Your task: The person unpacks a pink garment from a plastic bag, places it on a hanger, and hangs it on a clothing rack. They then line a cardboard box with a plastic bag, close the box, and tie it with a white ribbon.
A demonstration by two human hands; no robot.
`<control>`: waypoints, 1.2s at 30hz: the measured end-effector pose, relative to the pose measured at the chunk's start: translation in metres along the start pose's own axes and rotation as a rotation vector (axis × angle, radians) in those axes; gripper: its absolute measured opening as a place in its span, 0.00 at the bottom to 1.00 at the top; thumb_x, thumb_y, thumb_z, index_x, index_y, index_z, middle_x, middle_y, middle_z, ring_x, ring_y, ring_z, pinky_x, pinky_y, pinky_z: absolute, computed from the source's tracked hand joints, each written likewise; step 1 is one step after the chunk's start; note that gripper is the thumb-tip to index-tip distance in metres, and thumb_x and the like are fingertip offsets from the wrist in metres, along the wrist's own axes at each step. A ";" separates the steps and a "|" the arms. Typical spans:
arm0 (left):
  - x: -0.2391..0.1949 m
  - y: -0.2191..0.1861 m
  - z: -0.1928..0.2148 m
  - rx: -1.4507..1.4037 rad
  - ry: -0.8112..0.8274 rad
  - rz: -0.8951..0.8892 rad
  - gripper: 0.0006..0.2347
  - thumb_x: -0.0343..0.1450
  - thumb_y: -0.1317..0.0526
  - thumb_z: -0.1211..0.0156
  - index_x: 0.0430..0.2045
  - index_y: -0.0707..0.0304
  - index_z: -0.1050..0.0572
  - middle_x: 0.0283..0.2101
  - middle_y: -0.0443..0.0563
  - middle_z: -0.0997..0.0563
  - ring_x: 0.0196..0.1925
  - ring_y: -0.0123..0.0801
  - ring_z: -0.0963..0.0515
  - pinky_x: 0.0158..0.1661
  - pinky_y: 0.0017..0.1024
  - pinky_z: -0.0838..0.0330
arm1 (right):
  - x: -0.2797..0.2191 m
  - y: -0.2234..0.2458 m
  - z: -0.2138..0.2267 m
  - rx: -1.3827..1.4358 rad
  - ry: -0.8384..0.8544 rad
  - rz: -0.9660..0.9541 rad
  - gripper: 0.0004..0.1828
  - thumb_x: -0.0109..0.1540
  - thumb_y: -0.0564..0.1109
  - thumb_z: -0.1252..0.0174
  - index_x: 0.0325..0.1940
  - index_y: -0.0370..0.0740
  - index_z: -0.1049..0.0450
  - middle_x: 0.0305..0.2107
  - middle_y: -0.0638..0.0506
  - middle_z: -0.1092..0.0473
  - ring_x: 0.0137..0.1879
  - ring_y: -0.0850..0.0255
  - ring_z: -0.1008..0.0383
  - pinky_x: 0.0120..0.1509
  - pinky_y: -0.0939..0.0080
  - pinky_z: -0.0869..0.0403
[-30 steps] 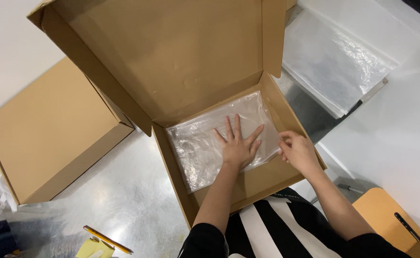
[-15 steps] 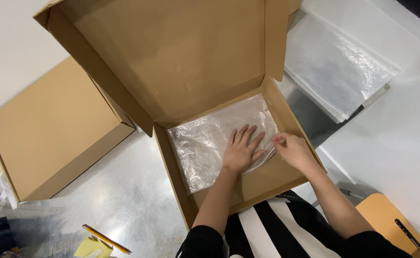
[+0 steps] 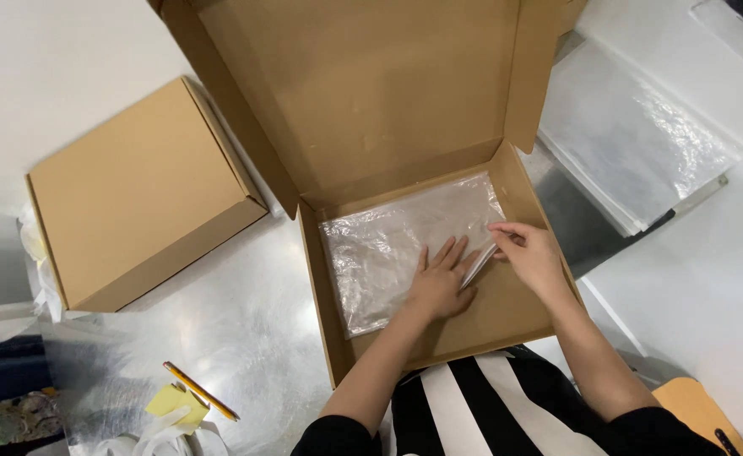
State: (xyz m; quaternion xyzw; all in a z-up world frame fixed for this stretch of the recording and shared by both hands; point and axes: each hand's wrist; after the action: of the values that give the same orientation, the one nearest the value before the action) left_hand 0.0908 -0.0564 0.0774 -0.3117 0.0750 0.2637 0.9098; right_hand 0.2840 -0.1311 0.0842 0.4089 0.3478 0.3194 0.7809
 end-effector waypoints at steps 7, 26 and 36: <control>-0.029 0.054 -0.029 -0.037 -0.036 0.055 0.32 0.71 0.62 0.43 0.75 0.47 0.40 0.80 0.47 0.40 0.82 0.41 0.43 0.73 0.65 0.48 | -0.016 0.032 -0.001 0.285 -0.141 0.112 0.11 0.70 0.33 0.40 0.56 0.29 0.20 0.45 0.30 0.23 0.42 0.52 0.20 0.47 0.51 0.15; -0.187 0.032 -0.003 -0.357 -0.914 0.255 0.36 0.60 0.85 0.59 0.63 0.56 0.24 0.78 0.58 0.40 0.77 0.53 0.37 0.72 0.38 0.36 | -0.170 0.059 0.057 0.500 -0.507 0.223 0.09 0.73 0.41 0.43 0.53 0.43 0.19 0.38 0.57 0.27 0.44 0.72 0.27 0.56 0.71 0.14; -0.284 -0.067 -0.065 -0.802 -1.015 0.223 0.35 0.60 0.83 0.59 0.54 0.47 0.19 0.79 0.47 0.39 0.82 0.40 0.40 0.42 0.23 0.30 | -0.302 -0.059 0.083 0.464 -0.461 0.010 0.10 0.69 0.38 0.39 0.54 0.40 0.22 0.29 0.57 0.30 0.36 0.71 0.28 0.47 0.68 0.15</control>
State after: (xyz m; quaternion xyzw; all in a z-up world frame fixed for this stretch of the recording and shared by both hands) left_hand -0.1134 -0.2632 0.1463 -0.4539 -0.4358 0.4784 0.6125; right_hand 0.1959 -0.4298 0.1534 0.6390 0.2234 0.1347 0.7236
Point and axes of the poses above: each hand's wrist, its own x-axis towards the middle knuckle, its own z-axis out of the back of the hand, y = z × x
